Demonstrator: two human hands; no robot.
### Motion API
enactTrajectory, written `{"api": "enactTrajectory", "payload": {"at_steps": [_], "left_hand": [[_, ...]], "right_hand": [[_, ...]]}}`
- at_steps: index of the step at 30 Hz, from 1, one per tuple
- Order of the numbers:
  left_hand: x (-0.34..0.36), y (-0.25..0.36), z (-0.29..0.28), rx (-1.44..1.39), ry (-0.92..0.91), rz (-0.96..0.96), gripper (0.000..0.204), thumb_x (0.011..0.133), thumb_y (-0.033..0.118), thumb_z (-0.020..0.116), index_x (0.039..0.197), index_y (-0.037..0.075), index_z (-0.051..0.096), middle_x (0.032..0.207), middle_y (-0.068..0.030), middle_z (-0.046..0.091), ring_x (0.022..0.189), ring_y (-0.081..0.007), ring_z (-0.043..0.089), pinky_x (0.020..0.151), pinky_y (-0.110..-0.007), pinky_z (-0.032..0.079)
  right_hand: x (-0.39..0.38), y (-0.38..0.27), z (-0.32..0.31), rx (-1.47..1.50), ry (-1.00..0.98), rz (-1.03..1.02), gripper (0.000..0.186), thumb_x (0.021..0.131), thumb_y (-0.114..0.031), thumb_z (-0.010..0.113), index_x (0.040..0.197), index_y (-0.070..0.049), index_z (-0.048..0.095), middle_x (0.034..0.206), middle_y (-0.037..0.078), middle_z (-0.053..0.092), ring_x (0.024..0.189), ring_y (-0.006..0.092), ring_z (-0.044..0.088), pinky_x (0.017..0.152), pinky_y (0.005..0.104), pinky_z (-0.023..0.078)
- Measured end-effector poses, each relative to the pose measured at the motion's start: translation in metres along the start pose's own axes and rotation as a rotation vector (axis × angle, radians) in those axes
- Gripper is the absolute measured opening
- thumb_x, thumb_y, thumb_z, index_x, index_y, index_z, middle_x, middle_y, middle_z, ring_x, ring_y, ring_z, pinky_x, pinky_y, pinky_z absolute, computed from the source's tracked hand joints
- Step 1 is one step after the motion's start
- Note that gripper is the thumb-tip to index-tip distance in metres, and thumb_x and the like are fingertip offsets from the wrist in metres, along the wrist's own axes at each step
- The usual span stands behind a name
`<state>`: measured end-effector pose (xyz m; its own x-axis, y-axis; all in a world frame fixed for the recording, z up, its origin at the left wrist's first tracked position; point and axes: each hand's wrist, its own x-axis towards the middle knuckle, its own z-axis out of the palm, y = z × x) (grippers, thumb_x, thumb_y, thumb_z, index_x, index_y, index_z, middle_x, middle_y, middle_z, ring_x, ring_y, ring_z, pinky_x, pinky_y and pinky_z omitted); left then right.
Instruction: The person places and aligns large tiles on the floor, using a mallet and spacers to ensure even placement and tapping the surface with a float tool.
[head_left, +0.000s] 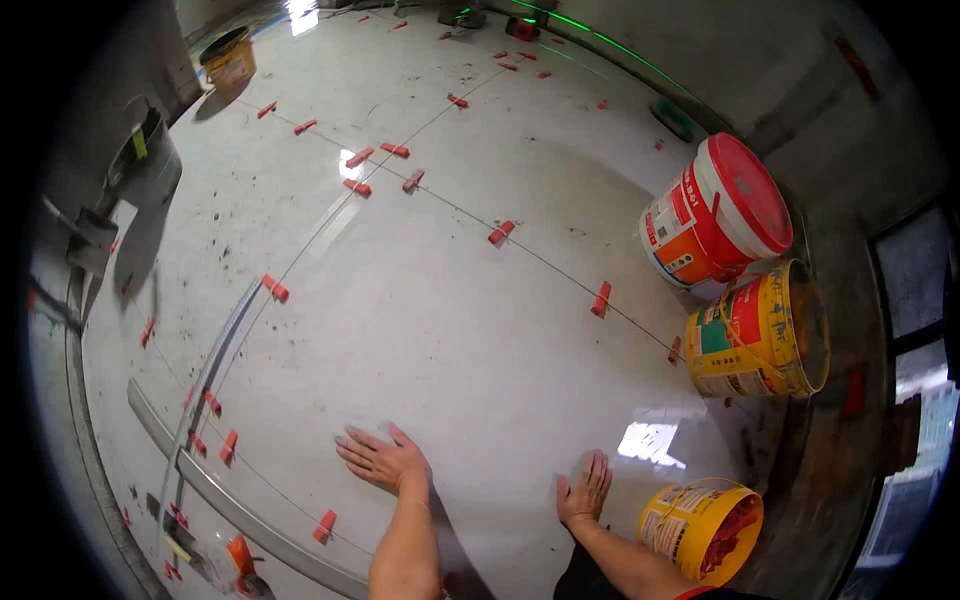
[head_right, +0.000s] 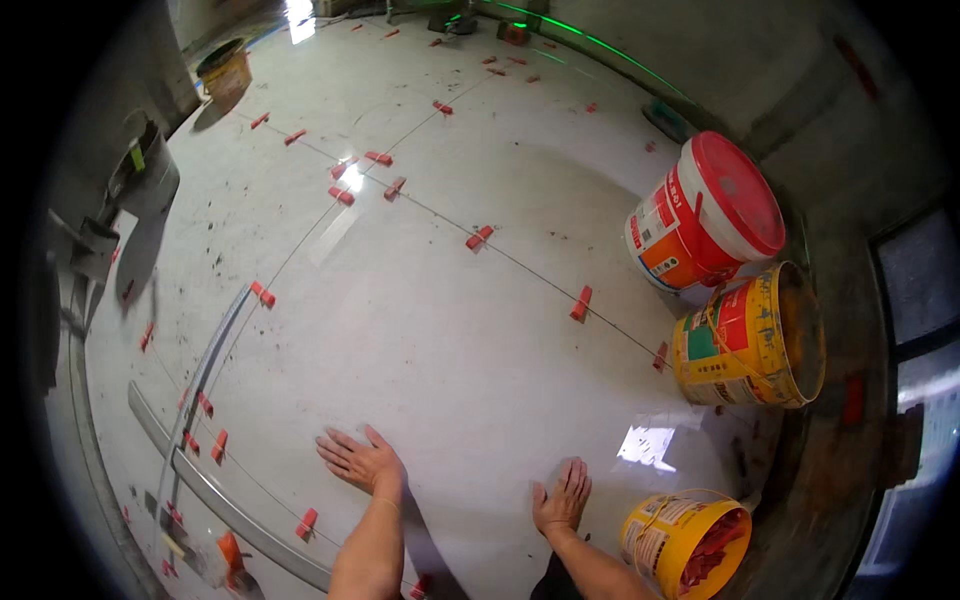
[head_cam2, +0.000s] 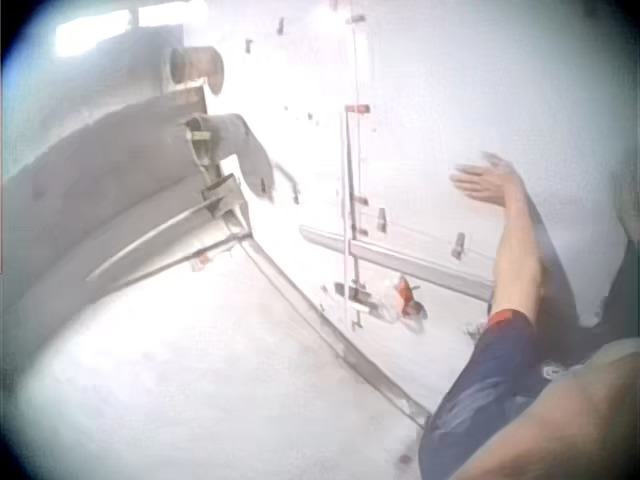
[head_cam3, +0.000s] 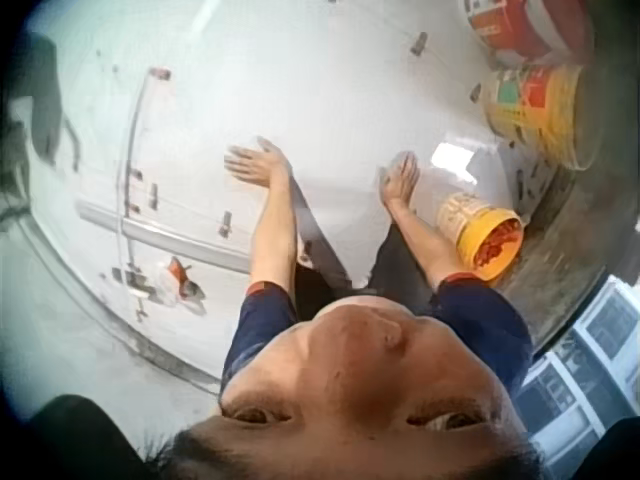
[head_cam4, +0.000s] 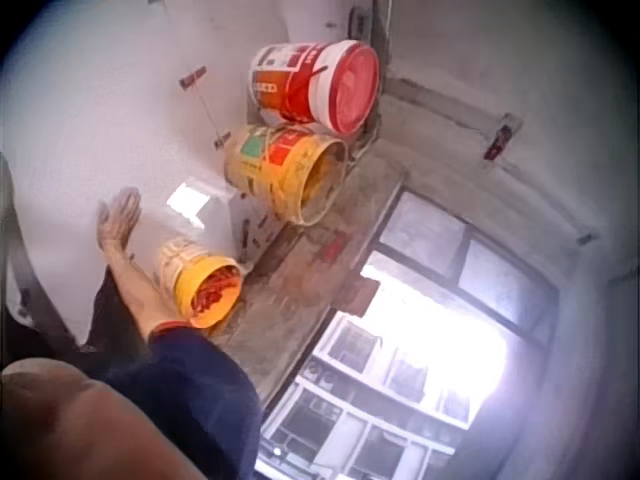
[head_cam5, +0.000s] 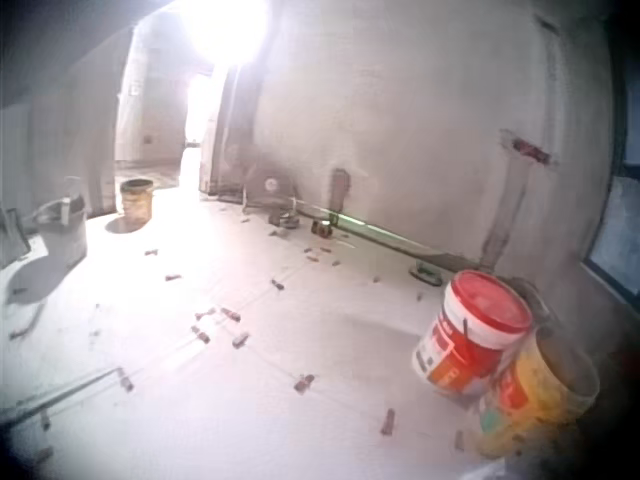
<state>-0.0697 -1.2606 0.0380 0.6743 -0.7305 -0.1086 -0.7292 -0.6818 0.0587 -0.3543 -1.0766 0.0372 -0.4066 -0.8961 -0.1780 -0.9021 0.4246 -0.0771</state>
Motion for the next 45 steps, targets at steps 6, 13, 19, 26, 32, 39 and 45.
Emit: {"api": "enactTrajectory", "payload": {"at_steps": [6,13,19,26,32,39,45], "left_hand": [[-0.002,-0.010,0.029,-0.095,0.115,0.025,0.095,0.093,0.062,0.048,0.157,-0.002,0.019,0.165,-0.0255,0.013,0.154,-0.0379,0.006,0.124,-0.051,0.005],[-0.019,-0.089,-0.014,-0.681,-0.394,0.410,0.073,0.091,0.056,0.059,0.142,0.004,0.051,0.157,-0.0192,0.038,0.148,-0.0360,0.029,0.123,-0.049,0.018],[-0.112,-0.358,-0.127,-0.220,-0.402,0.747,0.031,0.089,0.032,0.067,0.103,0.005,0.067,0.101,-0.0155,0.069,0.097,-0.0370,0.066,0.086,-0.048,0.052],[-0.363,-0.699,-0.192,-0.157,-0.353,0.037,0.031,0.093,0.028,0.061,0.113,0.005,0.062,0.106,-0.0155,0.065,0.103,-0.0363,0.062,0.092,-0.048,0.048],[-0.720,-0.809,-0.180,-0.308,-0.378,-0.786,0.033,0.086,0.017,0.062,0.116,0.004,0.062,0.111,-0.0208,0.063,0.106,-0.0414,0.061,0.091,-0.050,0.049],[-0.949,-0.649,-0.166,-0.568,-0.111,-1.621,0.050,0.075,-0.008,0.049,0.121,0.003,0.065,0.123,-0.0227,0.053,0.120,-0.0395,0.052,0.103,-0.042,0.044],[-1.023,-0.506,-0.187,-0.458,0.197,-1.975,0.051,0.078,-0.014,0.045,0.118,0.006,0.069,0.130,-0.0187,0.055,0.119,-0.0384,0.056,0.102,-0.042,0.047]], "right_hand": [[-0.004,0.017,0.020,-0.004,0.070,0.009,0.083,0.094,-0.043,0.058,0.153,0.004,0.023,0.159,0.022,0.026,0.150,0.0359,0.020,0.123,0.0512,0.013],[0.019,0.037,0.051,0.092,0.412,-0.108,0.080,0.097,-0.059,0.053,0.146,0.003,0.043,0.153,0.019,0.044,0.136,0.0382,0.046,0.116,0.0473,0.033],[0.046,0.048,0.052,0.128,0.158,0.038,0.083,0.094,-0.072,0.042,0.148,-0.009,0.045,0.145,0.016,0.053,0.125,0.0390,0.055,0.106,0.0521,0.042],[0.012,-0.024,0.017,0.082,0.313,-0.379,0.067,0.095,-0.059,0.052,0.135,-0.006,0.053,0.131,0.017,0.058,0.114,0.0369,0.060,0.097,0.0491,0.047],[-0.026,-0.106,-0.019,0.126,0.480,-0.834,0.053,0.096,-0.047,0.060,0.124,-0.003,0.060,0.119,0.018,0.063,0.104,0.0351,0.063,0.089,0.0466,0.052],[-0.248,-0.284,0.050,0.335,-0.567,-1.407,0.051,0.101,-0.039,0.056,0.137,-0.003,0.054,0.135,0.021,0.058,0.121,0.0367,0.058,0.101,0.0500,0.049],[-0.510,-0.379,0.121,-0.610,-0.751,-2.092,0.061,0.096,-0.036,0.063,0.141,0.002,0.048,0.136,0.026,0.056,0.128,0.0399,0.052,0.105,0.0466,0.042]]}}
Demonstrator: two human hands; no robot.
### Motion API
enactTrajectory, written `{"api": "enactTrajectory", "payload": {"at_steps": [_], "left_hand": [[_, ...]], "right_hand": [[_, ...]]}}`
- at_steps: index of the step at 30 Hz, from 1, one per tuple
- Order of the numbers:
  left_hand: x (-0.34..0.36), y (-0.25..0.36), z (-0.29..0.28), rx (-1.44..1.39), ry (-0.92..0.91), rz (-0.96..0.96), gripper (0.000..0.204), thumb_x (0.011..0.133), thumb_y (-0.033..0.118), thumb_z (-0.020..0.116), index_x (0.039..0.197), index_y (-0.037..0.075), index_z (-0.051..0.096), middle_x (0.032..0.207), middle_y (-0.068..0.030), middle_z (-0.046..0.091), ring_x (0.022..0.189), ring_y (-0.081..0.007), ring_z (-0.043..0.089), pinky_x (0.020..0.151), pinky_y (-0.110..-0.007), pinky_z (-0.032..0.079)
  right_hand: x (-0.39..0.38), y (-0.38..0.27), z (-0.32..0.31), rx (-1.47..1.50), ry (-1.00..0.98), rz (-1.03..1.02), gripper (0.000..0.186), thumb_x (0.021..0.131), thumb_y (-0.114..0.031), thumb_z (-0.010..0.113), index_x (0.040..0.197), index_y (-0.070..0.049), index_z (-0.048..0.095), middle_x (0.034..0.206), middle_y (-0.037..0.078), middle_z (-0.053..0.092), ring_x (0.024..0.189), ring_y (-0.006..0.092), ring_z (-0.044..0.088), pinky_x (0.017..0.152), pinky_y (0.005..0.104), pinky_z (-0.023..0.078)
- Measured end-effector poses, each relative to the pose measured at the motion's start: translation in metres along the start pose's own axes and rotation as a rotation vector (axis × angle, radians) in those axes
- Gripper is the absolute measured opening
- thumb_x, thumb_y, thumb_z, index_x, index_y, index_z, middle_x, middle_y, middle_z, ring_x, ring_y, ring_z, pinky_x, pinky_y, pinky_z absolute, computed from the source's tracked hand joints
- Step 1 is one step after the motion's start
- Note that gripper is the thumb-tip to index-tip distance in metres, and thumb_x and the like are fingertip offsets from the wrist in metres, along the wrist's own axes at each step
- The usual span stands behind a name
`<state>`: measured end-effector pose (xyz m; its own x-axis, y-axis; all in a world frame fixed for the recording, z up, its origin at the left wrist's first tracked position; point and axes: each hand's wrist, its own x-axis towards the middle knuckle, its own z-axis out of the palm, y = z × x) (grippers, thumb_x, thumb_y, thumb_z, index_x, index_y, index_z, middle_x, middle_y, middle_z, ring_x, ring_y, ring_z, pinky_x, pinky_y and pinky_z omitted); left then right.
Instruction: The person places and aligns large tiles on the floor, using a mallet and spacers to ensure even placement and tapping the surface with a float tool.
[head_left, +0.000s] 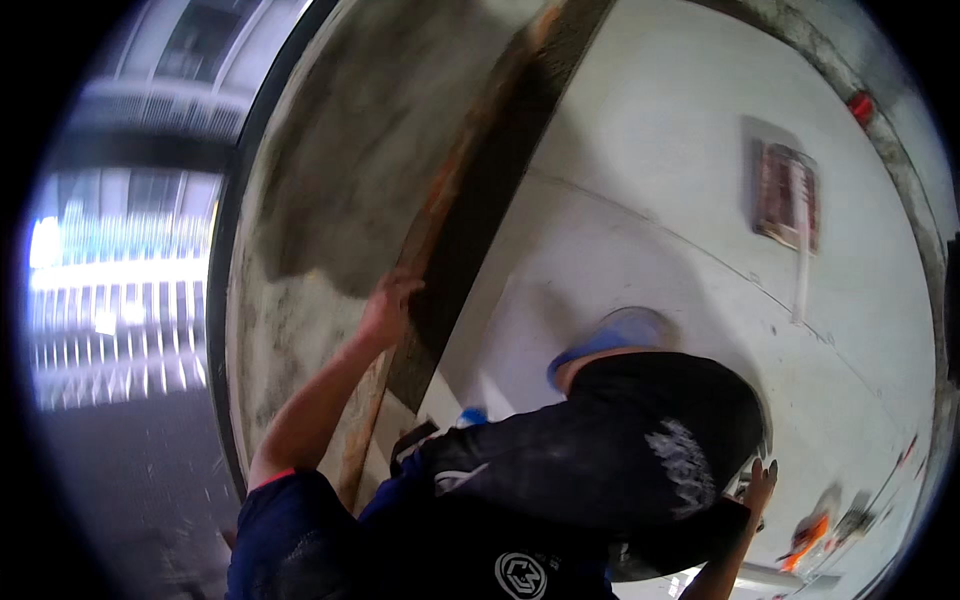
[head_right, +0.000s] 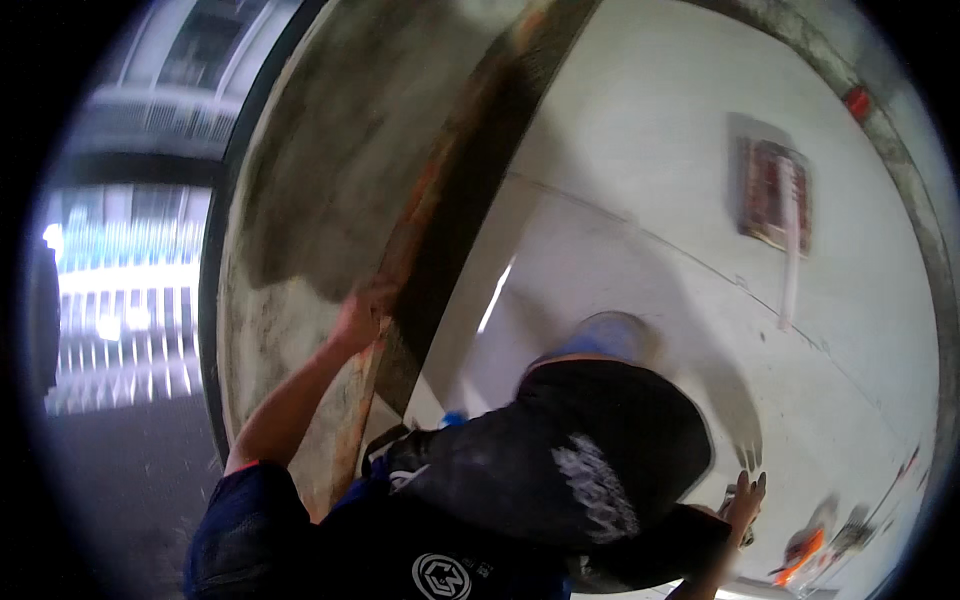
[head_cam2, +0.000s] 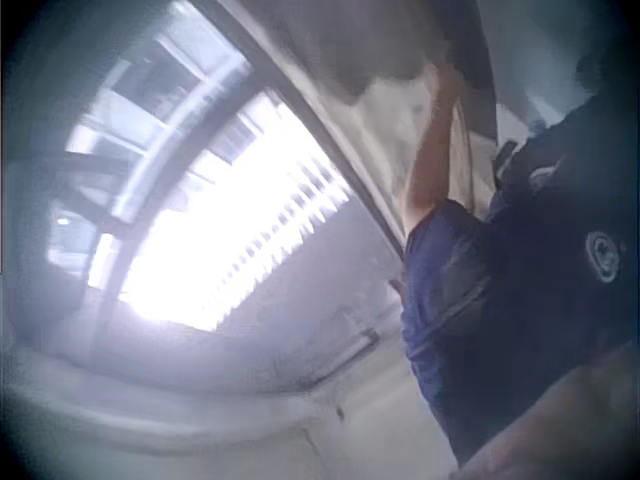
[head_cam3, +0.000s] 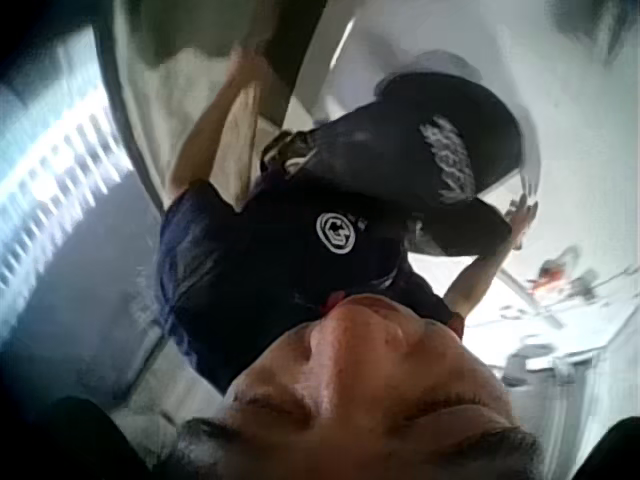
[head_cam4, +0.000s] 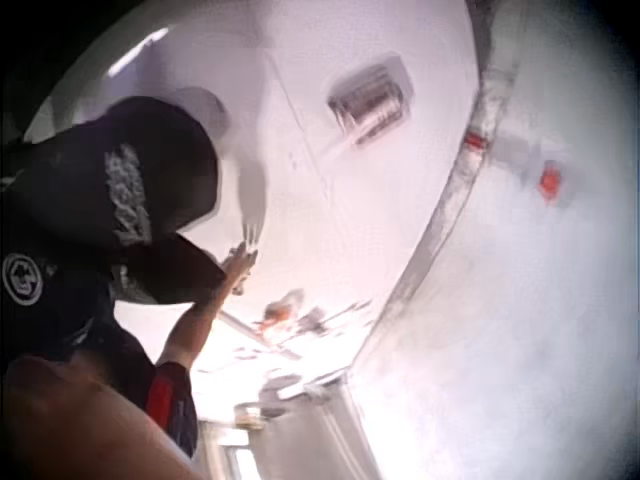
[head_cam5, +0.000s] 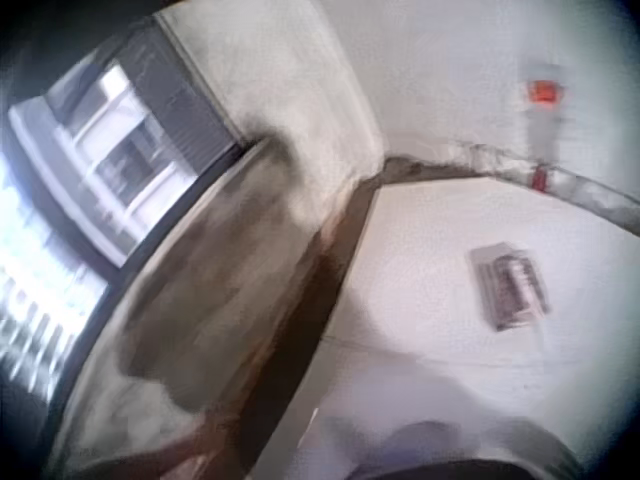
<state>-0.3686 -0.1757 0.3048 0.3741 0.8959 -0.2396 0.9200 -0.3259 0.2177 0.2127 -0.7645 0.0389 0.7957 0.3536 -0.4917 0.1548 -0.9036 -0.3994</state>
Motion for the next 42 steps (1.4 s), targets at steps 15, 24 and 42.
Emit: {"api": "enactTrajectory", "payload": {"at_steps": [15,24,42], "left_hand": [[-0.265,-0.110,0.123,-0.356,-0.121,-0.986,0.038,0.099,0.020,0.049,0.134,0.007,0.059,0.115,-0.0227,0.069,0.106,-0.0358,0.067,0.088,-0.040,0.052],[-0.280,-0.049,0.246,-1.102,0.073,-1.169,0.120,0.068,0.012,0.091,0.156,0.008,0.010,0.153,-0.0197,0.035,0.132,-0.0325,0.046,0.107,-0.046,0.041],[0.234,0.028,0.096,-1.080,-0.057,-0.590,0.075,0.085,0.029,0.080,0.144,0.000,0.045,0.134,-0.0120,0.055,0.119,-0.0241,0.055,0.101,-0.039,0.044]], "right_hand": [[0.119,-0.083,-0.011,-0.374,-0.373,-0.056,0.053,0.098,-0.032,0.056,0.133,0.008,0.051,0.122,0.031,0.063,0.111,0.0404,0.064,0.093,0.0463,0.052],[0.129,-0.044,0.018,-0.339,-0.220,0.103,0.052,0.098,-0.032,0.054,0.131,0.008,0.053,0.120,0.032,0.064,0.108,0.0397,0.066,0.090,0.0464,0.054],[0.180,-0.297,-0.057,0.041,0.351,-0.047,0.041,0.102,-0.037,0.052,0.100,0.002,0.064,0.091,0.023,0.067,0.086,0.0401,0.064,0.077,0.0476,0.048]]}}
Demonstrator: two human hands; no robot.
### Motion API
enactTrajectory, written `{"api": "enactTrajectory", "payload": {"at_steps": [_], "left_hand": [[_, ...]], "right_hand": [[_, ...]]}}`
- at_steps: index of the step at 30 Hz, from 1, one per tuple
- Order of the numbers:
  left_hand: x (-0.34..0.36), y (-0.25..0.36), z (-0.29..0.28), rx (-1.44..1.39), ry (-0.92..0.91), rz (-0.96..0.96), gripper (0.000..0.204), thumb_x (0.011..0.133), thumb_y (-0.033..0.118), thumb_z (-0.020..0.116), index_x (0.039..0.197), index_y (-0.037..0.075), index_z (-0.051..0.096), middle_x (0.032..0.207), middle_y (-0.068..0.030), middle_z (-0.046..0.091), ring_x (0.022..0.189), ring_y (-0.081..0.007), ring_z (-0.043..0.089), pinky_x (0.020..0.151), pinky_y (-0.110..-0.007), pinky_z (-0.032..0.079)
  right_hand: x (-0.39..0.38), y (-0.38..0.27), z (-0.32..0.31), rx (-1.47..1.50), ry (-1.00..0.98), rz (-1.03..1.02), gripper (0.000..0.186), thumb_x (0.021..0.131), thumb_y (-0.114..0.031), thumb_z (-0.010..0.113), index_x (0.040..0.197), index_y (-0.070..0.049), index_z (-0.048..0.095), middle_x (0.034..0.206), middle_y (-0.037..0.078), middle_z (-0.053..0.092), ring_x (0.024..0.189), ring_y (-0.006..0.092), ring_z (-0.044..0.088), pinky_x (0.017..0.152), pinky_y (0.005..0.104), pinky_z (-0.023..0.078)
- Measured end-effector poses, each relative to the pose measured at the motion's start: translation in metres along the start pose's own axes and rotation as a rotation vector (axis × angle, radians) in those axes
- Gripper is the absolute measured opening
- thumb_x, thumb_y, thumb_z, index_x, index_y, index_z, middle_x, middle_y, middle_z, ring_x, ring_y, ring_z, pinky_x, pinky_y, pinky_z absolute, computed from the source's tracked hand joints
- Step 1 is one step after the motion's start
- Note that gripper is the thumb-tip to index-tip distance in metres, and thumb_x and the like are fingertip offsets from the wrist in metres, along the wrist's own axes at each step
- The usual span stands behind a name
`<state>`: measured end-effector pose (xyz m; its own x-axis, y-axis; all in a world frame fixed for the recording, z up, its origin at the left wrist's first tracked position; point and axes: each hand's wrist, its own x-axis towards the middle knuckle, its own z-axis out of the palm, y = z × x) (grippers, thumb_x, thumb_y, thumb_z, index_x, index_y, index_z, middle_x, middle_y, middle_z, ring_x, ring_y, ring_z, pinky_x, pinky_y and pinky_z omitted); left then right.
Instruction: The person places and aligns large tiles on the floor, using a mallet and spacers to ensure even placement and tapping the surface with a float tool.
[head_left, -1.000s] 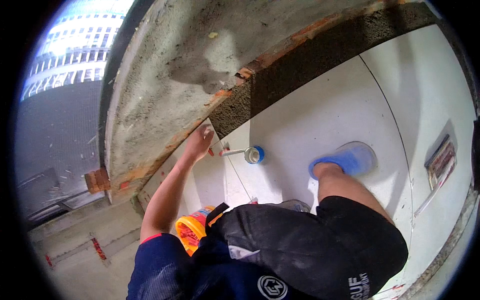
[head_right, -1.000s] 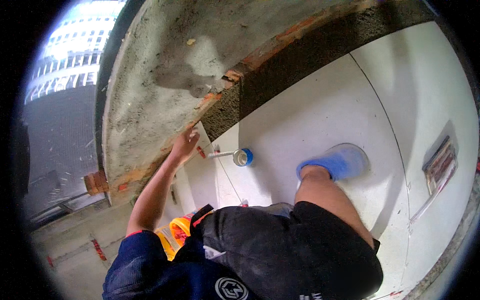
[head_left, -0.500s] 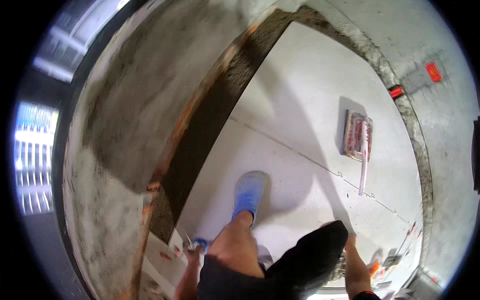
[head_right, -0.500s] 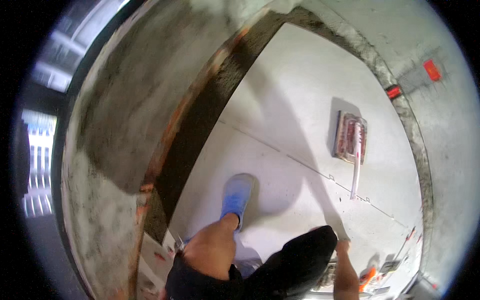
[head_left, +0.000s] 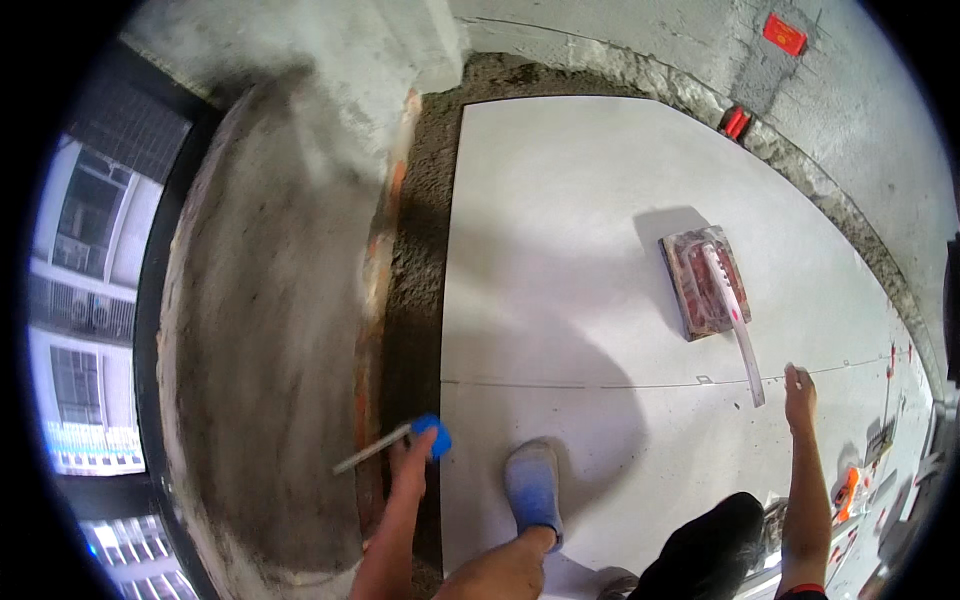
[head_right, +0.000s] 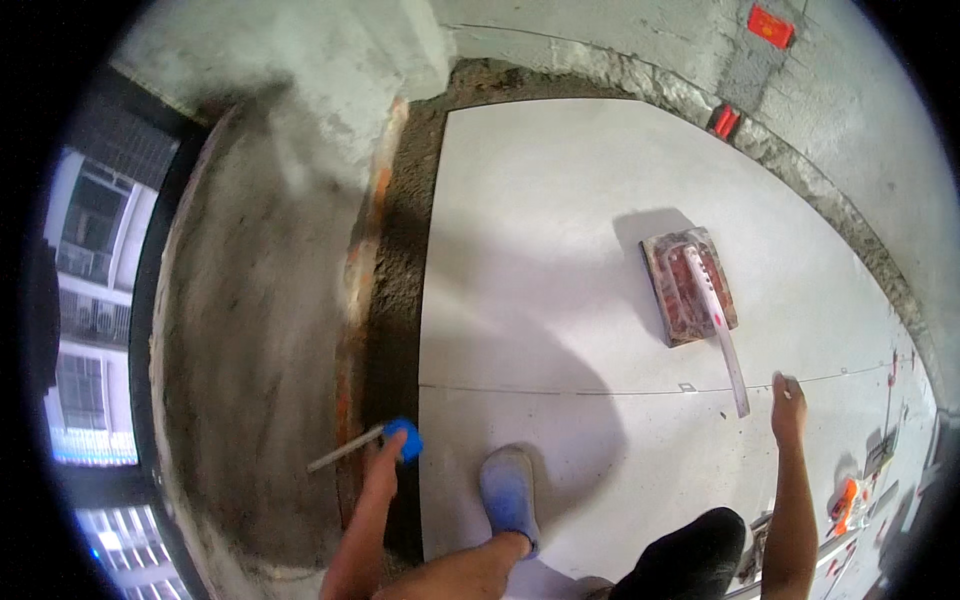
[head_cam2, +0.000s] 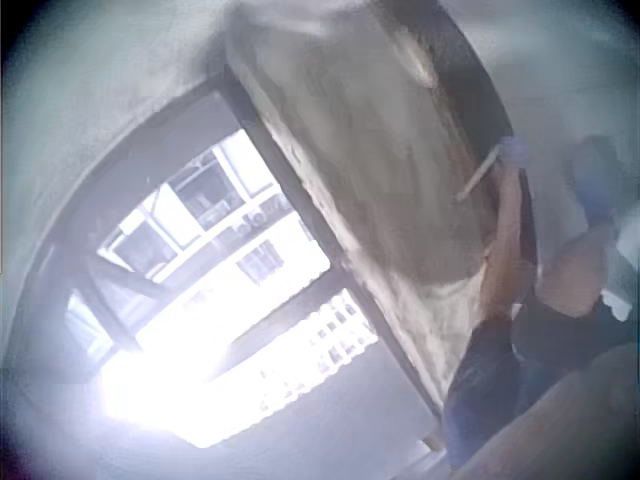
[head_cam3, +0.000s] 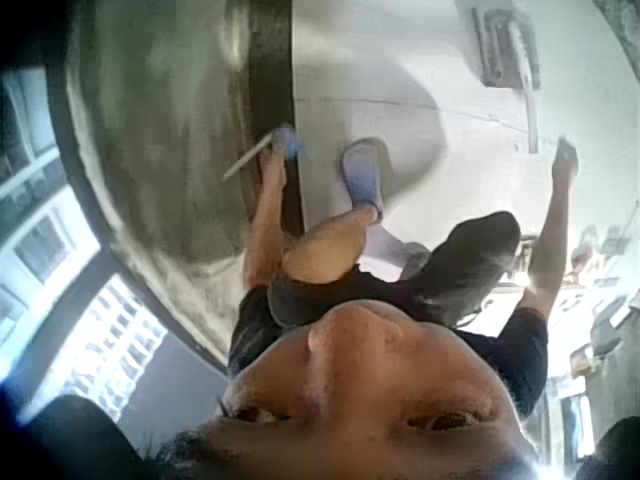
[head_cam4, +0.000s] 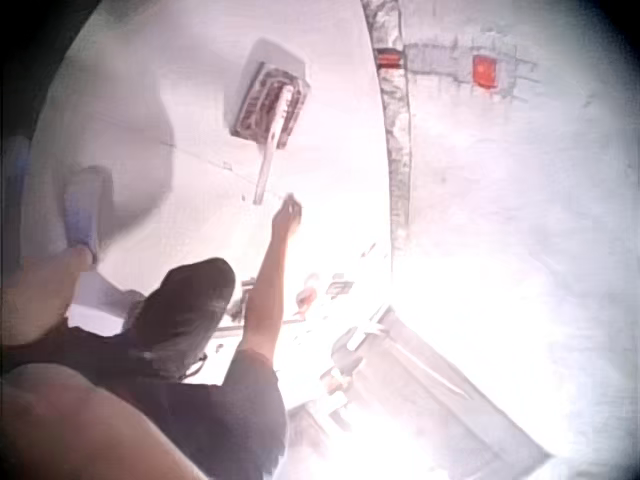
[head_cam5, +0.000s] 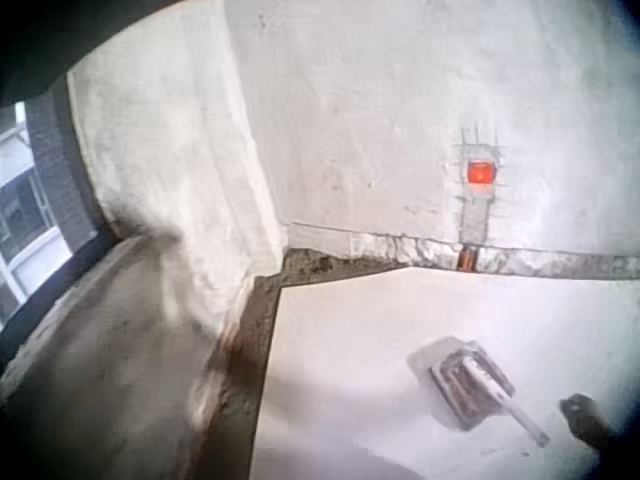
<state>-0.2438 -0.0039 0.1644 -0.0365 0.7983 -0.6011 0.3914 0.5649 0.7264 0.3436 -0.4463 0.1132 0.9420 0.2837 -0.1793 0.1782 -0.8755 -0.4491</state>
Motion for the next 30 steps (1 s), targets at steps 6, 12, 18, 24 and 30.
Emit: {"api": "enactTrajectory", "payload": {"at_steps": [6,12,18,24,30], "left_hand": [[0.177,0.152,0.193,0.423,-0.040,0.669,0.063,0.084,0.034,0.081,0.128,-0.002,0.054,0.123,-0.0148,0.061,0.113,-0.0243,0.060,0.096,-0.040,0.048],[0.312,0.259,0.346,0.344,0.189,0.886,0.073,0.078,0.043,0.082,0.123,-0.008,0.055,0.122,-0.0260,0.060,0.115,-0.0426,0.058,0.101,-0.049,0.045],[0.399,0.299,0.435,0.319,0.384,0.917,0.060,0.096,0.044,0.059,0.120,-0.011,0.058,0.121,-0.0281,0.060,0.118,-0.0441,0.053,0.106,-0.051,0.039],[0.436,0.359,0.474,0.250,0.434,0.824,0.076,0.093,0.056,0.054,0.132,-0.009,0.051,0.131,-0.0286,0.056,0.126,-0.0434,0.050,0.110,-0.050,0.037],[0.444,0.372,0.483,0.301,0.265,0.994,0.108,0.071,0.043,0.086,0.149,-0.005,0.029,0.144,-0.0259,0.044,0.135,-0.0427,0.041,0.113,-0.050,0.034]], "right_hand": [[0.009,-0.166,0.059,0.147,-0.350,0.223,0.057,0.101,-0.057,0.049,0.100,0.000,0.058,0.069,0.014,0.061,0.055,0.0233,0.063,0.051,0.0380,0.050],[0.002,-0.217,0.094,0.022,-0.199,0.246,0.060,0.102,-0.054,0.047,0.100,0.005,0.056,0.078,0.026,0.064,0.070,0.0405,0.066,0.064,0.0502,0.051],[-0.001,-0.231,0.101,-0.082,-0.212,0.363,0.052,0.106,-0.043,0.045,0.115,0.007,0.054,0.091,0.032,0.065,0.084,0.0501,0.065,0.073,0.0547,0.049],[0.004,-0.236,0.101,-0.155,-0.263,0.502,0.051,0.105,-0.038,0.048,0.125,0.008,0.053,0.091,0.033,0.065,0.082,0.0483,0.063,0.073,0.0524,0.048],[0.005,-0.230,0.108,-0.091,-0.180,0.501,0.045,0.105,-0.035,0.049,0.123,0.007,0.054,0.096,0.032,0.065,0.086,0.0412,0.063,0.077,0.0512,0.047]]}}
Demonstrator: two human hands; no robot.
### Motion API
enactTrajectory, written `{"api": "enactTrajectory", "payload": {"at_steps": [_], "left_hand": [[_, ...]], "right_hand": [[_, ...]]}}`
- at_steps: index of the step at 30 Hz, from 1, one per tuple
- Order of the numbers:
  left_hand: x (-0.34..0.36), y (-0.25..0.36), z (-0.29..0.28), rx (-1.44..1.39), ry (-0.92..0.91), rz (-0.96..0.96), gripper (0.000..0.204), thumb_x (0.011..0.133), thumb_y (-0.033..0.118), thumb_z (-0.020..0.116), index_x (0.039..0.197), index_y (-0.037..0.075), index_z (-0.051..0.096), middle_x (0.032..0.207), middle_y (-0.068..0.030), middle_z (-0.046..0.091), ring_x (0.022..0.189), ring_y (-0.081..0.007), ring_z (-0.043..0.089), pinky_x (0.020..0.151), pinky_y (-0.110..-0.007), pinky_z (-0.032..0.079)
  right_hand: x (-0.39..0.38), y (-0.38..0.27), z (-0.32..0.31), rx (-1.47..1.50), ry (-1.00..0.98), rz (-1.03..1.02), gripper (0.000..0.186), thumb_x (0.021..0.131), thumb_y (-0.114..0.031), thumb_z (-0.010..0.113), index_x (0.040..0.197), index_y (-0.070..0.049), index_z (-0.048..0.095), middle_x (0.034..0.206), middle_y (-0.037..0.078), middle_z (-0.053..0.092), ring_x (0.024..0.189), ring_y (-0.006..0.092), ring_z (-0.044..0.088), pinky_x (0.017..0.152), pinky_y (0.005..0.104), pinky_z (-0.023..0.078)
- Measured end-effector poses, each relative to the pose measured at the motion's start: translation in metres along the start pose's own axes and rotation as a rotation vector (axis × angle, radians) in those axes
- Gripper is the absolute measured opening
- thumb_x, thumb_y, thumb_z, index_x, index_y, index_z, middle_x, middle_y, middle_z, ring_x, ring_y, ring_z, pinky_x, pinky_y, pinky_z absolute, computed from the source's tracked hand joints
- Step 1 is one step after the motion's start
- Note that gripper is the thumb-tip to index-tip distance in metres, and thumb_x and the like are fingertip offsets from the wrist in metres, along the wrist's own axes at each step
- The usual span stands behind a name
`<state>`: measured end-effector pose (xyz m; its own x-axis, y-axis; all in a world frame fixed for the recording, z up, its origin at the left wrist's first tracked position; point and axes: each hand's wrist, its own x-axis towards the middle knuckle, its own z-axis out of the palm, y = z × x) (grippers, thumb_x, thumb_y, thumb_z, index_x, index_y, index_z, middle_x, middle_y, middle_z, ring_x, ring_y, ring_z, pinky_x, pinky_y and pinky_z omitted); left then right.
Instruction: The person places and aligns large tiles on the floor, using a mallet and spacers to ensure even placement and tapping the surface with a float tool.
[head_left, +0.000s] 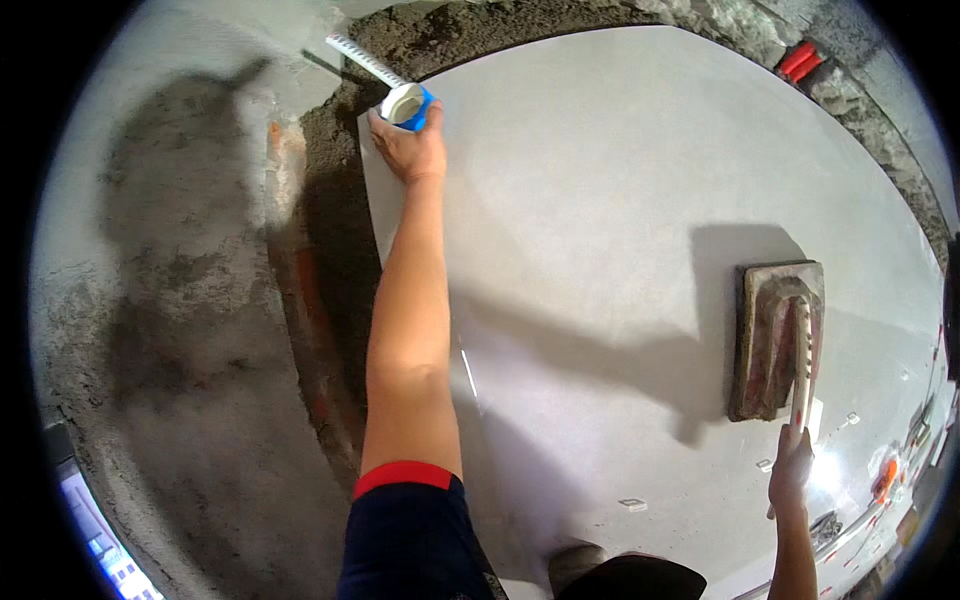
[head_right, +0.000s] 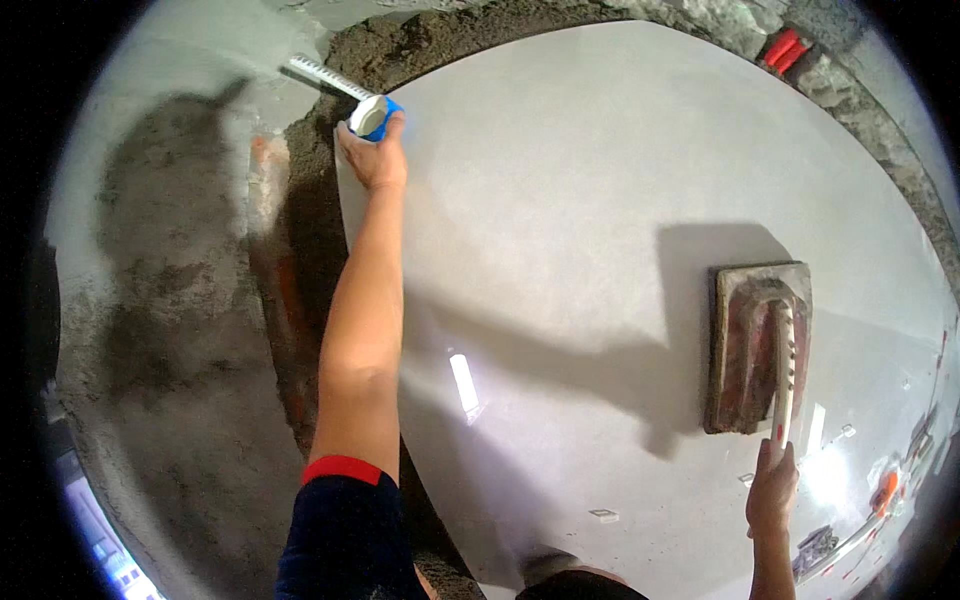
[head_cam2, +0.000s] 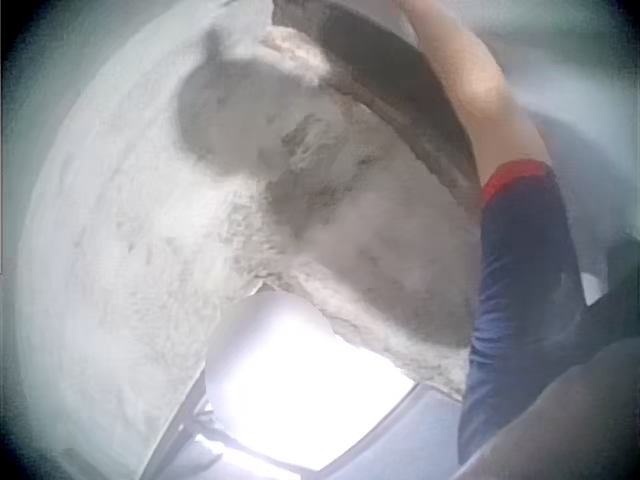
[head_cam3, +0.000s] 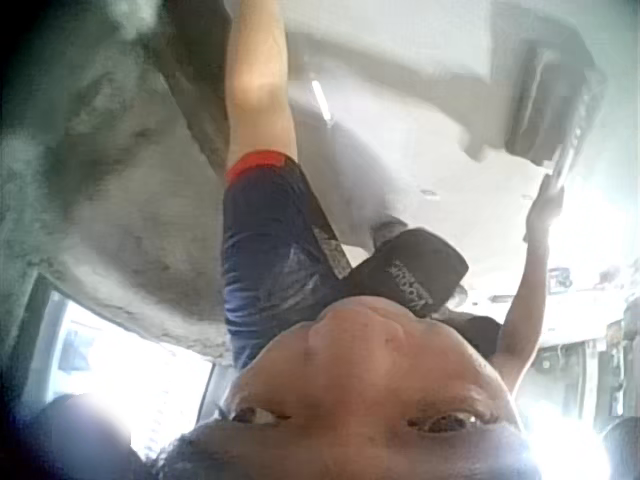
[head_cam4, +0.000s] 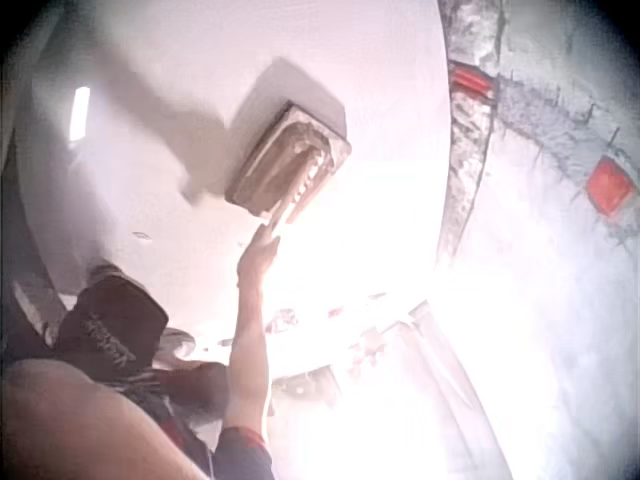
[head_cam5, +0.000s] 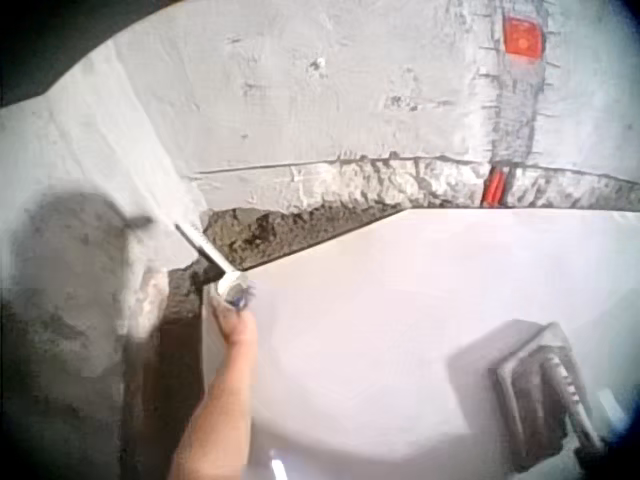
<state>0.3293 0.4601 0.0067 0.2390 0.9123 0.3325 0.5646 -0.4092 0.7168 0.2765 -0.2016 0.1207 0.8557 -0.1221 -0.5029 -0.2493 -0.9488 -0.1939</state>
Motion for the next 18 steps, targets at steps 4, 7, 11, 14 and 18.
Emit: {"api": "enactTrajectory", "payload": {"at_steps": [4,7,11,14,18], "left_hand": [[-0.001,-0.001,-0.002,-0.084,0.011,0.039,0.104,0.069,0.034,0.087,0.150,0.000,0.030,0.144,-0.0239,0.044,0.135,-0.0414,0.040,0.114,-0.050,0.033],[-0.003,0.003,-0.004,-0.019,0.029,0.134,0.098,0.070,0.029,0.086,0.149,0.005,0.033,0.144,-0.0230,0.044,0.137,-0.0400,0.038,0.114,-0.051,0.033],[-0.012,0.004,-0.008,-0.020,-0.082,0.150,0.084,0.074,0.030,0.084,0.146,0.018,0.043,0.152,-0.0233,0.038,0.144,-0.0405,0.030,0.116,-0.051,0.032],[-0.028,0.002,-0.009,0.148,-0.127,0.202,0.066,0.082,0.035,0.078,0.140,0.021,0.052,0.155,-0.0220,0.036,0.146,-0.0416,0.029,0.117,-0.051,0.030],[-0.064,-0.005,-0.014,0.046,-0.051,0.196,0.041,0.089,0.025,0.072,0.127,0.011,0.064,0.144,-0.0251,0.050,0.141,-0.0421,0.038,0.116,-0.052,0.032]], "right_hand": [[0.001,0.006,0.000,-0.020,-0.046,0.025,0.045,0.105,-0.035,0.049,0.124,0.006,0.053,0.095,0.031,0.065,0.085,0.0423,0.062,0.077,0.0513,0.047],[0.003,0.009,-0.002,-0.046,-0.059,0.002,0.046,0.105,-0.035,0.048,0.125,0.006,0.053,0.095,0.033,0.065,0.085,0.0465,0.063,0.077,0.0522,0.048],[0.006,0.007,-0.007,-0.110,-0.040,0.003,0.049,0.105,-0.037,0.048,0.120,0.009,0.054,0.096,0.034,0.064,0.091,0.0513,0.063,0.078,0.0539,0.049],[0.010,0.006,-0.017,-0.093,-0.019,-0.122,0.048,0.104,-0.039,0.050,0.115,0.008,0.055,0.094,0.034,0.065,0.091,0.0534,0.062,0.076,0.0547,0.048],[0.021,0.006,-0.038,-0.129,-0.101,-0.164,0.043,0.103,-0.039,0.051,0.111,0.002,0.056,0.093,0.033,0.065,0.091,0.0521,0.063,0.076,0.0555,0.050]]}}
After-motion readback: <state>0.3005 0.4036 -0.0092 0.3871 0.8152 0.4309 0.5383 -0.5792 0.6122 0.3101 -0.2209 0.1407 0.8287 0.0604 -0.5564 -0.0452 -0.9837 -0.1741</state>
